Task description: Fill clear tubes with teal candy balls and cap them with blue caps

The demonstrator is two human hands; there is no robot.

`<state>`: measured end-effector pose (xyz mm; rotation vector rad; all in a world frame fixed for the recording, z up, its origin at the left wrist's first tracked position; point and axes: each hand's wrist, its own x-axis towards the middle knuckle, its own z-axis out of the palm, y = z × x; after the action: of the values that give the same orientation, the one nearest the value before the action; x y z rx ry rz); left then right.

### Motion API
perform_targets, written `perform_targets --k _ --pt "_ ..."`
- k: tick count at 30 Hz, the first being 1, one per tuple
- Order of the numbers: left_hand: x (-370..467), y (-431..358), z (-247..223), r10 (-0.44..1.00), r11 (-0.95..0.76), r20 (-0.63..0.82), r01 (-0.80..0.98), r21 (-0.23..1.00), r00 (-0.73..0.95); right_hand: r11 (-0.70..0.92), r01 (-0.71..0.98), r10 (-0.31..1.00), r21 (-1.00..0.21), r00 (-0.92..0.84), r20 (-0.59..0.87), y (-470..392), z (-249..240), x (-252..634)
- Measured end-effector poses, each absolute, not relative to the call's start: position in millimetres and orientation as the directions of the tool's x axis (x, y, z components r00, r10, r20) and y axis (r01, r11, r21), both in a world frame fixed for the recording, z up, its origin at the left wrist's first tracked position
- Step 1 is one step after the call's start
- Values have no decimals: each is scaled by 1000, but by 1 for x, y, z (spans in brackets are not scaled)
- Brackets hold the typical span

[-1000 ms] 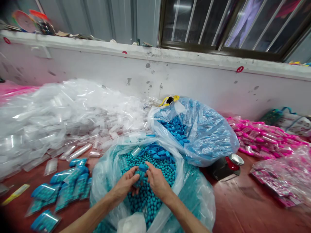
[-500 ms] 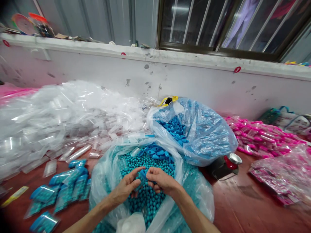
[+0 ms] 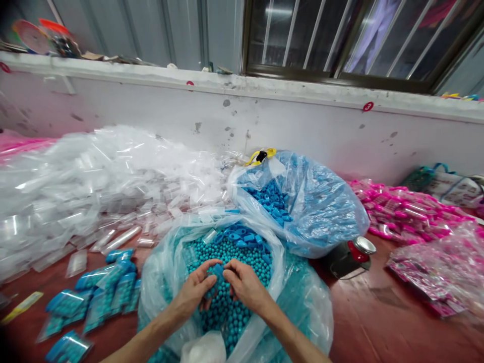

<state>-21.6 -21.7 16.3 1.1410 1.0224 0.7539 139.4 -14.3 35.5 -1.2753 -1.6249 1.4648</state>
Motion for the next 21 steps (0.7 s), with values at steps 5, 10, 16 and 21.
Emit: perform_targets --k 5,10,16,21 --pt "-21 -24 16 882 277 -257 7 961 395 93 396 945 -913 -324 -45 -22 36 136" --pt "-19 -25 13 897 322 -271 -95 942 351 221 505 965 -834 -239 111 -37 38 128" --pt "-28 -24 14 872 354 -296 -83 932 390 349 589 927 -729 -332 176 -45 33 126" --pt "-19 -28 12 924 303 -279 -57 951 263 497 667 863 -555 -449 233 -40 21 131"
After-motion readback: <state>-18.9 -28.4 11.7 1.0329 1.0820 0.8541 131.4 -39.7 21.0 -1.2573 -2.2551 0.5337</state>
